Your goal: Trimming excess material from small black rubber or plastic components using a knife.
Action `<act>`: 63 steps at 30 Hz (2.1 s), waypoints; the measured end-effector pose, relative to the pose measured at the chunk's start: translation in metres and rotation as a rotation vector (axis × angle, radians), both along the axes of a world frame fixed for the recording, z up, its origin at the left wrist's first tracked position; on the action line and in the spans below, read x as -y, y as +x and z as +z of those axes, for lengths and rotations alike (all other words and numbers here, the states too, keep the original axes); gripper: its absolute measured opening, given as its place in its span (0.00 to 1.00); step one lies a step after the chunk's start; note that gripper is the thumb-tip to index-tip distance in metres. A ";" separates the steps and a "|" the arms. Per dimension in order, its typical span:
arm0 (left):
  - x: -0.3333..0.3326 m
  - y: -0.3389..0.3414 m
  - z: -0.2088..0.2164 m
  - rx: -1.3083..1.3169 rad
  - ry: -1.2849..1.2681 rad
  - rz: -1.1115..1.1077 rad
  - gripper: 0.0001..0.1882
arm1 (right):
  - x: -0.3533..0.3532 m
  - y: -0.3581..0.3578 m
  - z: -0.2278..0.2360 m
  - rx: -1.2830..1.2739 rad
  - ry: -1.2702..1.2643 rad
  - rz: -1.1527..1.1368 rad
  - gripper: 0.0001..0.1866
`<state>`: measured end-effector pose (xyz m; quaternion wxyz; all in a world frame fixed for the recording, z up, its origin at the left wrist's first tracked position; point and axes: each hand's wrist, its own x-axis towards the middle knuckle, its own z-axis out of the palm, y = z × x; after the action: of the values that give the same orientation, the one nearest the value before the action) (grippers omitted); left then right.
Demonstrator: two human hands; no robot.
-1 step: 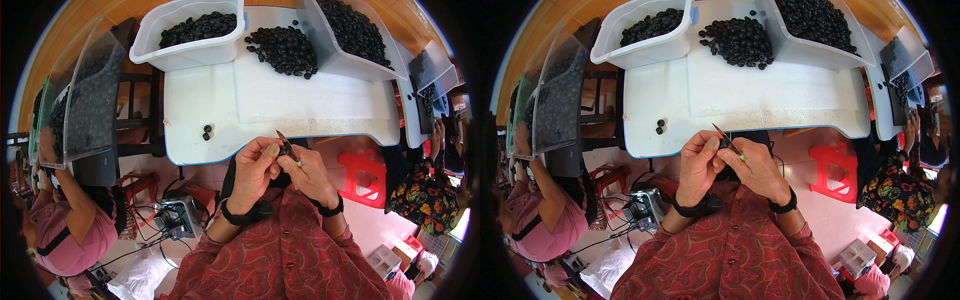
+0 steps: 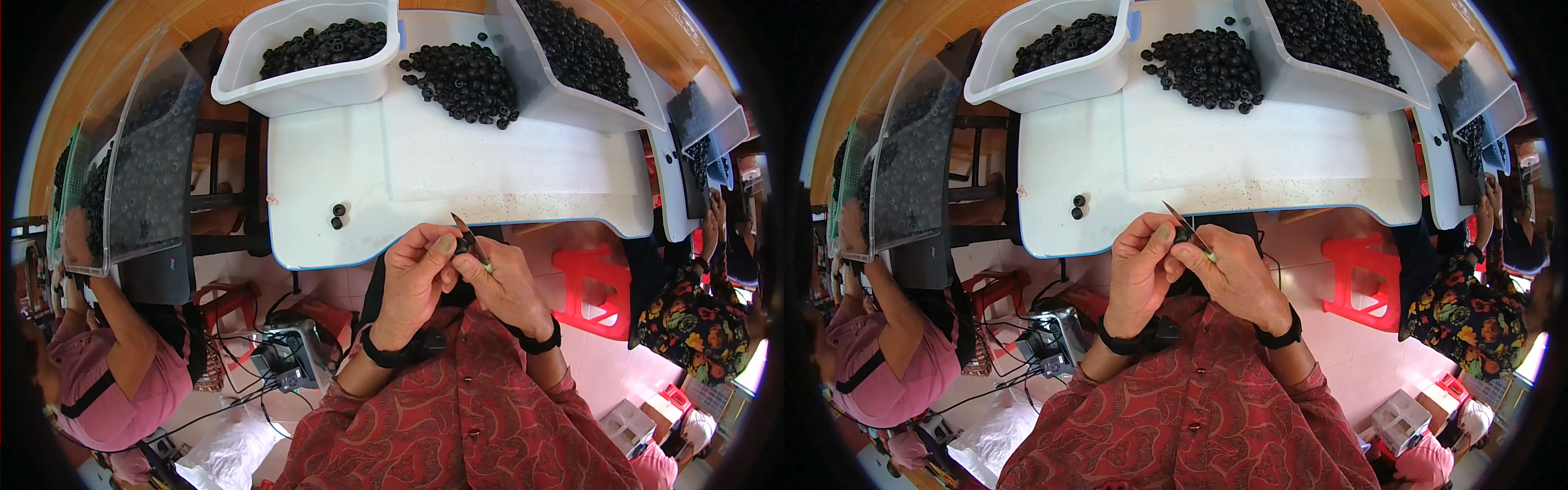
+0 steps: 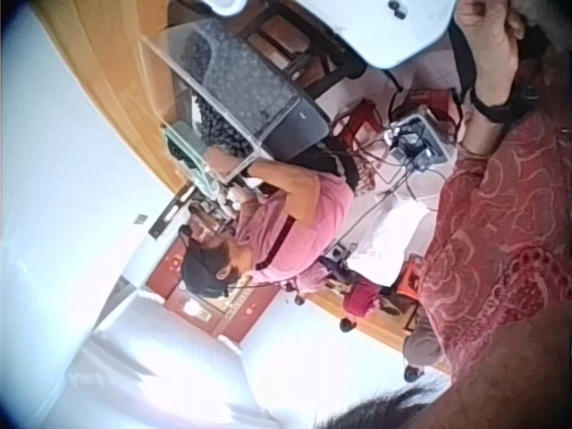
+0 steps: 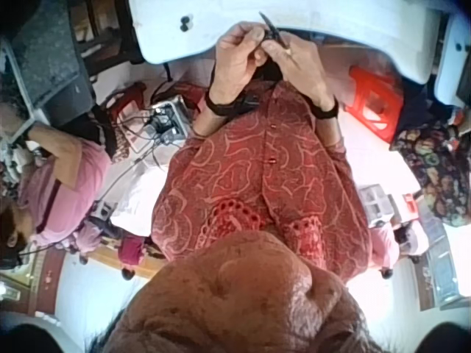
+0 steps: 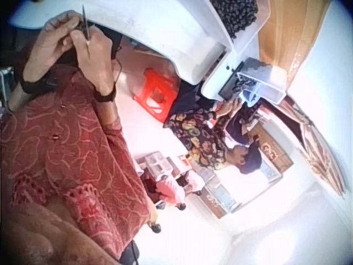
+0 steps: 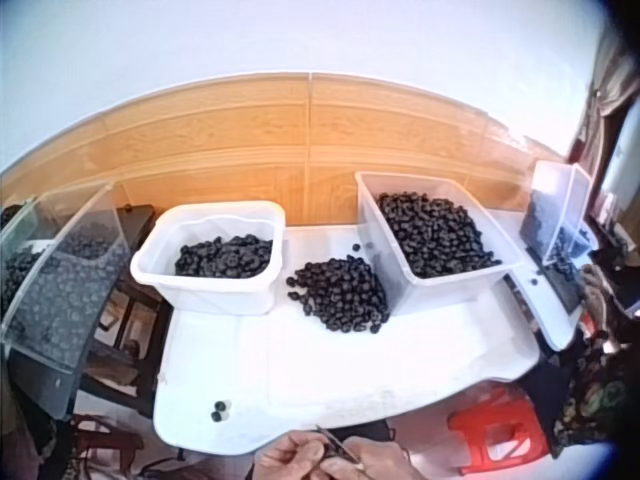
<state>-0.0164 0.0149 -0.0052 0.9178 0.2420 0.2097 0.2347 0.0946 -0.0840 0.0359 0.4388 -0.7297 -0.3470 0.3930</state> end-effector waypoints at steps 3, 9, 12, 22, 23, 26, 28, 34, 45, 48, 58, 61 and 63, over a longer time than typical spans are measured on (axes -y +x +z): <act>0.000 0.000 0.000 -0.008 0.005 0.003 0.08 | 0.001 0.000 -0.005 0.025 0.015 0.019 0.19; 0.002 0.001 0.001 -0.030 0.025 0.015 0.08 | -0.001 -0.001 -0.008 0.038 0.141 0.032 0.19; 0.001 -0.001 0.000 -0.040 0.018 0.014 0.08 | -0.002 0.000 -0.002 0.101 0.105 0.053 0.18; 0.002 -0.001 0.000 -0.107 -0.048 0.034 0.07 | -0.006 -0.001 0.007 0.333 0.064 0.157 0.16; 0.002 -0.001 0.000 -0.115 -0.056 0.035 0.07 | -0.006 -0.001 0.006 0.377 0.068 0.176 0.16; 0.000 -0.002 -0.001 -0.092 -0.079 0.022 0.08 | -0.008 -0.003 0.007 0.404 0.081 0.176 0.15; -0.001 -0.003 -0.001 -0.057 -0.093 0.007 0.08 | -0.007 -0.004 0.005 0.372 0.087 0.140 0.15; -0.005 -0.001 -0.001 0.135 -0.232 -0.052 0.10 | -0.007 -0.007 0.005 0.023 0.119 -0.052 0.16; -0.006 -0.002 0.009 0.040 -0.062 -0.061 0.07 | 0.000 -0.007 0.003 -0.245 0.174 -0.184 0.13; -0.009 -0.003 0.007 0.065 -0.063 -0.106 0.08 | 0.001 -0.005 0.002 -0.210 0.195 -0.134 0.13; -0.059 0.014 0.031 -0.100 0.013 0.048 0.09 | -0.005 -0.005 -0.010 -0.146 0.203 -0.158 0.11; -0.090 0.029 0.055 -0.110 0.120 0.179 0.11 | -0.001 0.001 -0.012 -0.158 0.173 -0.218 0.11; -0.114 0.038 0.069 -0.084 0.160 0.253 0.12 | -0.001 0.003 -0.012 -0.153 0.145 -0.263 0.11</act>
<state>0.0212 0.1285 0.0642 0.8489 0.2958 0.2575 0.3543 0.0974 -0.0834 0.0238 0.5632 -0.7031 -0.2416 0.3606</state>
